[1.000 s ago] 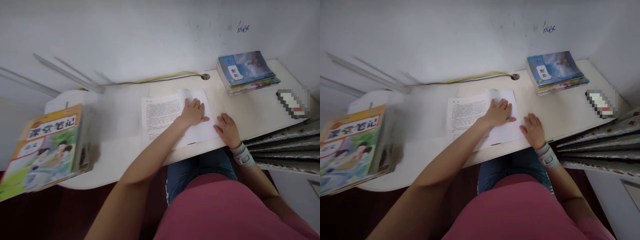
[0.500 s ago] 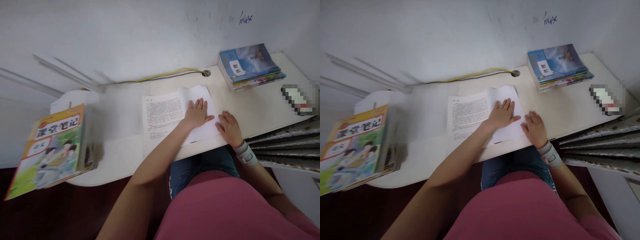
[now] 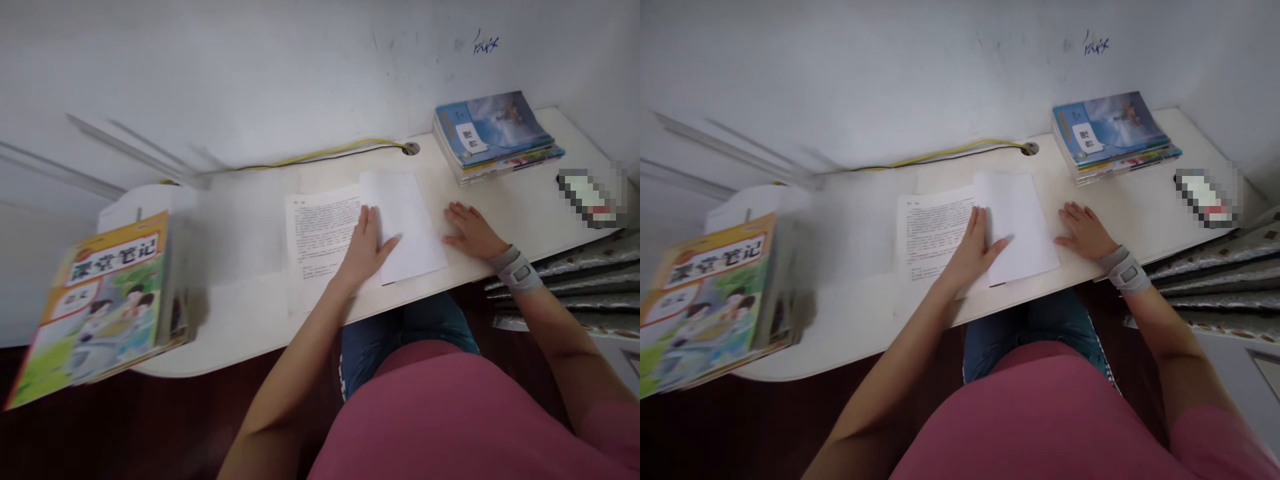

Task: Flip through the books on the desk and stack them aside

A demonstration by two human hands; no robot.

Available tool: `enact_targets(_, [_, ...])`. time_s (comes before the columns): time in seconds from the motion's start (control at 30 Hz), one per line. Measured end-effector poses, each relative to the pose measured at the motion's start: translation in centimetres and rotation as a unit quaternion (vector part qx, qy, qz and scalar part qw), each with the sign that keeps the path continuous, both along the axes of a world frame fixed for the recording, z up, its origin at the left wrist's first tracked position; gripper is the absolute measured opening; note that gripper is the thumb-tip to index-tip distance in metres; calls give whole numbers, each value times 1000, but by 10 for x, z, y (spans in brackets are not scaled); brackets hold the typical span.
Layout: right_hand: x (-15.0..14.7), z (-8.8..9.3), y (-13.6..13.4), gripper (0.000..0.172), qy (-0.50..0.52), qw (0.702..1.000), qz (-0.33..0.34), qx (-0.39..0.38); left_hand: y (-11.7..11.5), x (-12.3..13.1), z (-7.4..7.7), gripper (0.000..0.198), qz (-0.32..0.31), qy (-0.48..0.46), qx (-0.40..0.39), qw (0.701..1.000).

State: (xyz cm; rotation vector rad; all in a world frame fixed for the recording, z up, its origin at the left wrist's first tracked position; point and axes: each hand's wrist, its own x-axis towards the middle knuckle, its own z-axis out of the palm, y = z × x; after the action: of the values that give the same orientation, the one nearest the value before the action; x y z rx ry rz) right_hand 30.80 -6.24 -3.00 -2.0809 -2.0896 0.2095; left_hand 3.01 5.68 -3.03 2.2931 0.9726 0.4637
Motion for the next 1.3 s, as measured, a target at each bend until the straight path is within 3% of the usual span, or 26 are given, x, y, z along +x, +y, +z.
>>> enact_targets(0.2, [-2, -5, 3, 77, -25, 1000, 16, 6, -5, 17, -17, 85, 6, -39, -9, 999])
enact_targets(0.4, [-3, -6, 1, 75, -38, 999, 18, 17, 2, 28, -33, 73, 55, -68, 32, 996])
enact_targets(0.77, [-4, -6, 2, 73, -24, 999, 17, 26, 0, 45, -20, 64, 90, -44, 13, 995])
enact_targets(1.0, [-4, -6, 3, 72, -11, 1000, 5, 14, -18, 25, -11, 76, 29, -4, 35, 999])
enact_targets(1.3, [-4, -5, 3, 72, -14, 1000, 9, 12, -20, 34, -16, 79, -4, 23, 79, 997])
